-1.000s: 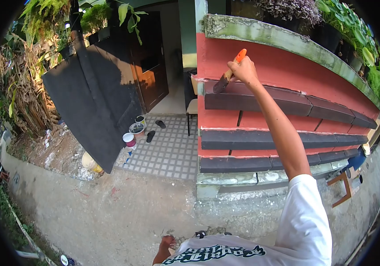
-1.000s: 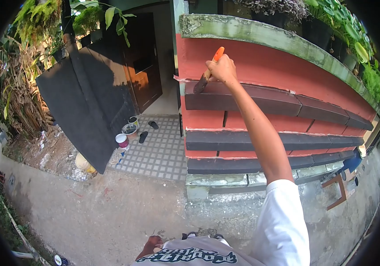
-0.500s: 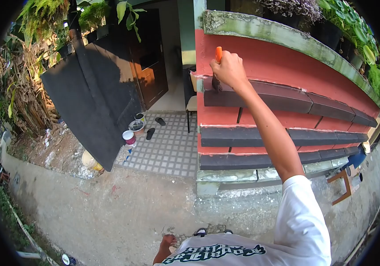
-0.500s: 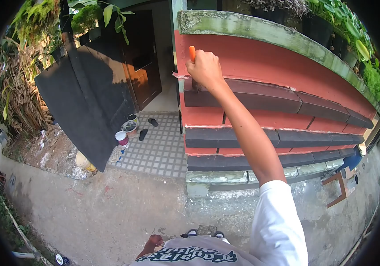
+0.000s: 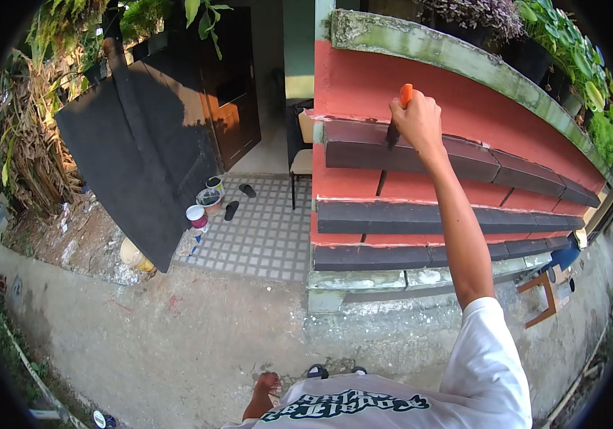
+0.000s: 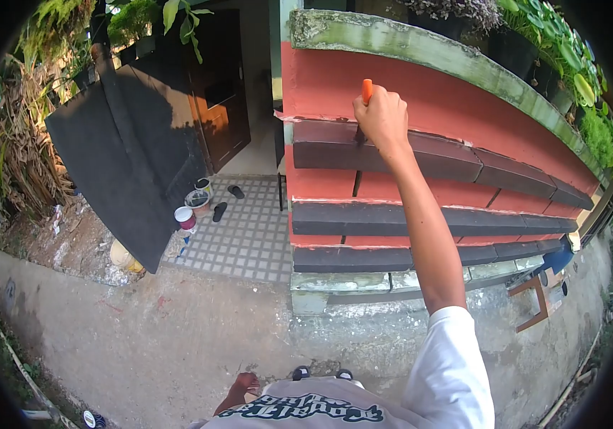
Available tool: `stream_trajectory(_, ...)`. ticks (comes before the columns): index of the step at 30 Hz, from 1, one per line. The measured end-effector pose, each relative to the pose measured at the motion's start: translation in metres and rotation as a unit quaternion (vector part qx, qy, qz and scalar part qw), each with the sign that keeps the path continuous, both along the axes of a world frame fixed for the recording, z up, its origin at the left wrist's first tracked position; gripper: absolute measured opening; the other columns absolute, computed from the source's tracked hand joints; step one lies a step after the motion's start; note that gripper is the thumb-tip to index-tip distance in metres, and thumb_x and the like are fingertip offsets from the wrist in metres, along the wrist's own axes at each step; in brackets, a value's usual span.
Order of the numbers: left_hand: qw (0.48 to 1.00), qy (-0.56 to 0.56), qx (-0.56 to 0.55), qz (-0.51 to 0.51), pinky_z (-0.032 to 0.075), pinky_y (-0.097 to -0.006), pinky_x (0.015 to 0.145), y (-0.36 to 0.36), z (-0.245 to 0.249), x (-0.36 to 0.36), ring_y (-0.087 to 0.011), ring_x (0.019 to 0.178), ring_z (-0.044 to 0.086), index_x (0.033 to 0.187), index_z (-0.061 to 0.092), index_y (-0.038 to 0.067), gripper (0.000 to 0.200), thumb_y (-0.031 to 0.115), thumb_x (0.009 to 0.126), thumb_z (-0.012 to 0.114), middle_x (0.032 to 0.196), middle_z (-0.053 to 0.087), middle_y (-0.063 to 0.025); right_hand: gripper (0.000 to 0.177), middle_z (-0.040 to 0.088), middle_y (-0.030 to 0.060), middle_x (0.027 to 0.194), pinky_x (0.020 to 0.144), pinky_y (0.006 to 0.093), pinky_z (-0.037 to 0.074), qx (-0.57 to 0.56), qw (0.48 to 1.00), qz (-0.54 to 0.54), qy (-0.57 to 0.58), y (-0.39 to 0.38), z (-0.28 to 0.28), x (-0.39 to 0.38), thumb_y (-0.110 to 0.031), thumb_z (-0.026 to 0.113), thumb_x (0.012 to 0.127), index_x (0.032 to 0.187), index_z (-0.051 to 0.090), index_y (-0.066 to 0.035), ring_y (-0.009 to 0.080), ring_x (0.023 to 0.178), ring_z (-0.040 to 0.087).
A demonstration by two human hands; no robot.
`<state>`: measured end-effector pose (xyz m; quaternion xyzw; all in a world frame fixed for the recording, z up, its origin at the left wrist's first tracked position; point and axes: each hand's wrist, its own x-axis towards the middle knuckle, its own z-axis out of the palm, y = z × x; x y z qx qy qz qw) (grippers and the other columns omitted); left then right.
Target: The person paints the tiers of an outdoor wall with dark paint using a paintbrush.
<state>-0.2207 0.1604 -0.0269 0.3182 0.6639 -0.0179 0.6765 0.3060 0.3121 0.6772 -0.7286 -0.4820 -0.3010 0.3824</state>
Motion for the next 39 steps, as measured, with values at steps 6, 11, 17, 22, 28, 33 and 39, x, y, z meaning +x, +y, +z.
stream_trajectory(6,1.000,-0.011,0.017,0.011,0.053,-0.0385,0.065,0.004,0.009,0.005,-0.0217,0.078,0.072,0.097,0.067,0.007,0.019,0.024,0.093,0.059,0.087,0.072,-0.0081,0.031,0.068,0.0277,0.074,0.078,0.0547,0.055,0.043,0.990,0.122,0.056,0.039,-0.009,-0.064,-0.026,0.064,0.087,0.079,0.067,0.004,0.0495,0.079,0.068)
stream_trajectory(11,1.000,-0.007,0.005,0.020,0.053,-0.0390,0.064,-0.001,0.008,0.004,-0.0217,0.077,0.072,0.095,0.068,0.007,0.019,0.024,0.092,0.060,0.085,0.071,-0.0076,0.033,0.068,0.0235,0.069,0.076,0.0505,0.055,0.087,0.966,0.168,0.176,0.046,-0.017,-0.069,-0.029,0.067,0.087,0.077,0.065,0.003,0.0452,0.076,0.069)
stream_trajectory(17,1.000,-0.011,-0.022,0.007,0.053,-0.0402,0.064,-0.007,-0.003,-0.002,-0.0220,0.077,0.073,0.094,0.067,0.008,0.019,0.024,0.092,0.059,0.086,0.072,-0.0069,0.032,0.068,0.0186,0.065,0.075,0.0480,0.055,0.088,0.971,0.140,0.174,0.026,-0.025,-0.041,-0.030,0.068,0.088,0.076,0.064,0.000,0.0419,0.073,0.070)
stream_trajectory(22,1.000,-0.003,-0.014,0.002,0.054,-0.0412,0.067,0.003,0.005,0.006,-0.0231,0.078,0.073,0.096,0.066,0.007,0.019,0.024,0.093,0.058,0.087,0.072,-0.0083,0.033,0.070,0.0170,0.065,0.075,0.0465,0.056,0.091,0.971,0.137,0.174,0.011,-0.012,-0.052,-0.031,0.067,0.089,0.077,0.065,-0.001,0.0398,0.072,0.072)
stream_trajectory(28,0.999,-0.022,0.037,0.015,0.055,-0.0425,0.070,0.011,0.009,0.000,-0.0254,0.081,0.073,0.108,0.062,0.003,0.026,0.025,0.095,0.058,0.091,0.072,-0.0116,0.034,0.075,0.0167,0.076,0.075,0.0427,0.057,0.069,0.952,0.144,0.260,0.019,-0.029,-0.017,-0.032,0.070,0.086,0.080,0.068,0.002,0.0318,0.076,0.076)
stream_trajectory(33,0.999,-0.014,0.039,0.015,0.055,-0.0418,0.069,0.013,0.007,-0.008,-0.0258,0.082,0.074,0.113,0.061,0.002,0.029,0.026,0.096,0.056,0.093,0.073,-0.0117,0.028,0.075,0.0174,0.082,0.077,0.0405,0.057,0.073,0.938,0.114,0.318,-0.020,-0.026,0.094,-0.025,0.070,0.082,0.084,0.069,0.003,0.0273,0.079,0.076)
stream_trajectory(39,0.999,-0.037,0.029,-0.023,0.054,-0.0403,0.070,-0.007,0.018,-0.034,-0.0258,0.084,0.073,0.109,0.062,0.004,0.024,0.023,0.096,0.056,0.096,0.072,-0.0104,0.028,0.072,0.0242,0.078,0.076,0.0506,0.059,0.025,0.989,-0.144,0.026,-0.080,0.008,0.142,-0.026,0.068,0.084,0.087,0.069,0.002,0.0441,0.077,0.072)
